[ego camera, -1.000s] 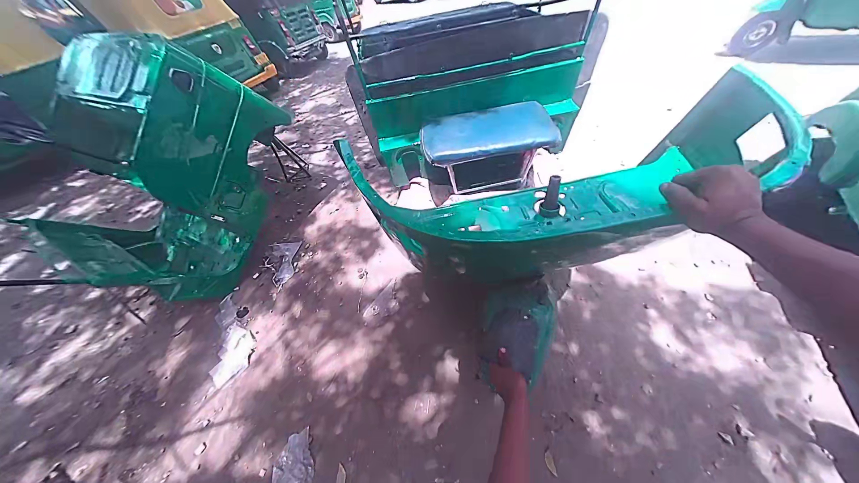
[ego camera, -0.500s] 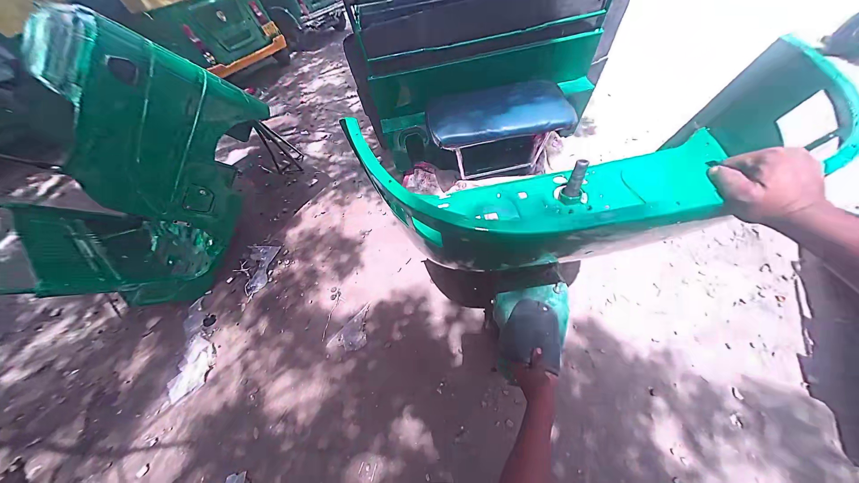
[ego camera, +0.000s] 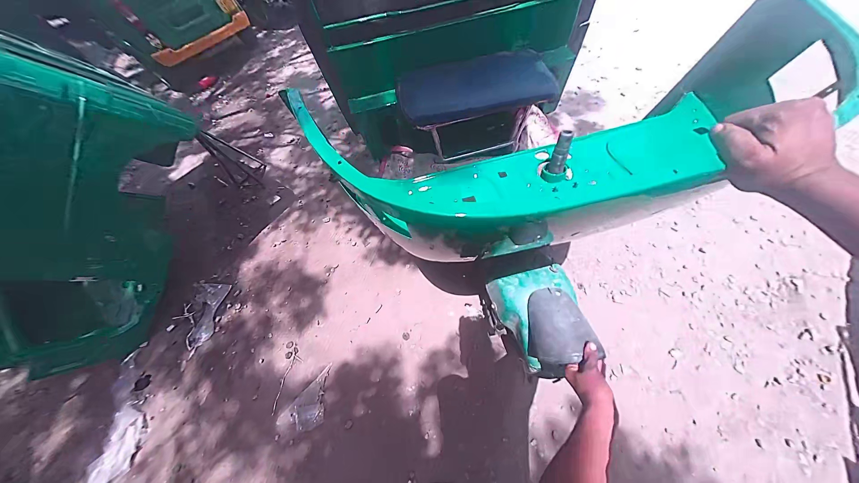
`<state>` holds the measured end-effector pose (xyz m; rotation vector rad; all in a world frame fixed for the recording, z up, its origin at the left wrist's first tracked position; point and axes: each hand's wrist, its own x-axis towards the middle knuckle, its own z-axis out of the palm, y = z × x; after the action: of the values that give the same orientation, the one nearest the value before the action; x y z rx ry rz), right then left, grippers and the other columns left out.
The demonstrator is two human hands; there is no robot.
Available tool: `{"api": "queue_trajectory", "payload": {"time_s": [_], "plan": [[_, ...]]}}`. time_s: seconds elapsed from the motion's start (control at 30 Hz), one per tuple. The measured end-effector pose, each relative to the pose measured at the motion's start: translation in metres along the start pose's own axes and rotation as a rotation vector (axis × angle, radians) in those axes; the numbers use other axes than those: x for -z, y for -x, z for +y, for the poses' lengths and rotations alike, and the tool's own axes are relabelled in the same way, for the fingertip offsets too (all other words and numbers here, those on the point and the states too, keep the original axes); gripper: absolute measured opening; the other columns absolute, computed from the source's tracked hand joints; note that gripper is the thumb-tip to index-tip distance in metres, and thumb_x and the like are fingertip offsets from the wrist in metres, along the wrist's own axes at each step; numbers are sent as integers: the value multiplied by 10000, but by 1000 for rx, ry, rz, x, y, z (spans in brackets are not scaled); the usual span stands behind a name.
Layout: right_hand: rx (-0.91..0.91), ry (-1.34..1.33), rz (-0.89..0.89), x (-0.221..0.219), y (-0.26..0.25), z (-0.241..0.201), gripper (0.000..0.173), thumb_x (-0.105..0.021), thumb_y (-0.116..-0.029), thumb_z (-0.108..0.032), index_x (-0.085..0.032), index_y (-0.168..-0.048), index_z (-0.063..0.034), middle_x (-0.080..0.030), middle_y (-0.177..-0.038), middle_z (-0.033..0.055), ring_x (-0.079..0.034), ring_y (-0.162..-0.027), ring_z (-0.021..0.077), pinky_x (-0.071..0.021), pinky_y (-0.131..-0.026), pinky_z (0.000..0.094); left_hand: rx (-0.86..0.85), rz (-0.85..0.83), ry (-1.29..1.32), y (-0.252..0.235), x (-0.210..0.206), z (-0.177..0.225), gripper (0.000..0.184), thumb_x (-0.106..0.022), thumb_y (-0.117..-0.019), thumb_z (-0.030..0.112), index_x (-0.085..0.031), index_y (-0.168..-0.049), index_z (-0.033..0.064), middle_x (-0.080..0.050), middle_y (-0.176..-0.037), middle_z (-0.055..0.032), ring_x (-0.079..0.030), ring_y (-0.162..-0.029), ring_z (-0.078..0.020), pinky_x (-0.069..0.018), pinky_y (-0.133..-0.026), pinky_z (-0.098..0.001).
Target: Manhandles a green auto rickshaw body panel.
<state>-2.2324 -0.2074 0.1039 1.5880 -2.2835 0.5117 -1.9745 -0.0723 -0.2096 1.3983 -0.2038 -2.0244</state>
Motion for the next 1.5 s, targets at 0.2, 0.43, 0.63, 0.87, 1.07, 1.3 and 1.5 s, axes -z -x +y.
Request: {"api": "queue_trajectory", "payload": {"time_s": [0.2, 0.43, 0.63, 0.87, 1.07, 1.3, 1.5], "plan": [[-17, 29, -17, -76, -154, 14, 602, -275, -955, -511, -523, -736, -8, -631, -772, 291, -653, -808, 534, -387, -597, 714, 4, 53, 43, -94, -136, 54, 428, -755, -944, 130, -585, -1293, -51, -675, -1226, -219, -687, -1075, -305, -592, -926, -485], [9, 45, 21, -161, -339, 19, 574, -256, -1003, -465, -564, -779, -36, -681, -883, 251, -671, -962, 477, -431, -696, 683, -98, 81, 65, -216, -290, 134, 429, -788, -913, 112, -609, -1257, -71, -705, -1175, -221, -712, -1047, -304, -602, -931, -476], [-9, 65, -46, -236, -488, -26, 561, -254, -1011, -442, -644, -926, -48, -705, -1044, 249, -668, -1075, 474, -462, -755, 691, -299, 148, 96, -336, -373, 228, 289, -792, -902, 86, -668, -1118, -61, -726, -961, -182, -705, -823, -237, -616, -782, -424], [-55, 58, -39, -318, -657, -67, 544, -279, -1013, -432, -681, -998, -67, -709, -1104, 223, -666, -1118, 435, -474, -784, 674, -280, 110, 111, -455, -455, 361, 450, -812, -878, 66, -598, -1245, -82, -699, -1123, -250, -734, -956, -318, -637, -856, -474], [-32, 71, -14, -390, -801, -85, 546, -268, -1032, -421, -686, -960, -77, -718, -1054, 193, -681, -1077, 398, -473, -770, 651, -227, 201, 91, -570, -560, 451, 363, -834, -877, 158, -663, -1117, -54, -727, -995, -196, -727, -885, -274, -627, -836, -467], [-67, 95, -33, -468, -954, -174, 501, -278, -1037, -403, -681, -922, -129, -735, -959, 127, -713, -985, 345, -481, -707, 591, -265, 220, 54, -668, -603, 602, 360, -825, -881, 124, -660, -1142, -59, -729, -1047, -207, -738, -962, -283, -634, -879, -457], [-82, 104, -49, -523, -1080, -211, 517, -274, -1045, -408, -697, -941, -129, -732, -973, 138, -709, -990, 353, -484, -699, 592, -221, 286, 9, -762, -674, 706, 374, -832, -883, 196, -678, -1112, -56, -729, -1057, -205, -728, -992, -289, -615, -910, -478]]}}
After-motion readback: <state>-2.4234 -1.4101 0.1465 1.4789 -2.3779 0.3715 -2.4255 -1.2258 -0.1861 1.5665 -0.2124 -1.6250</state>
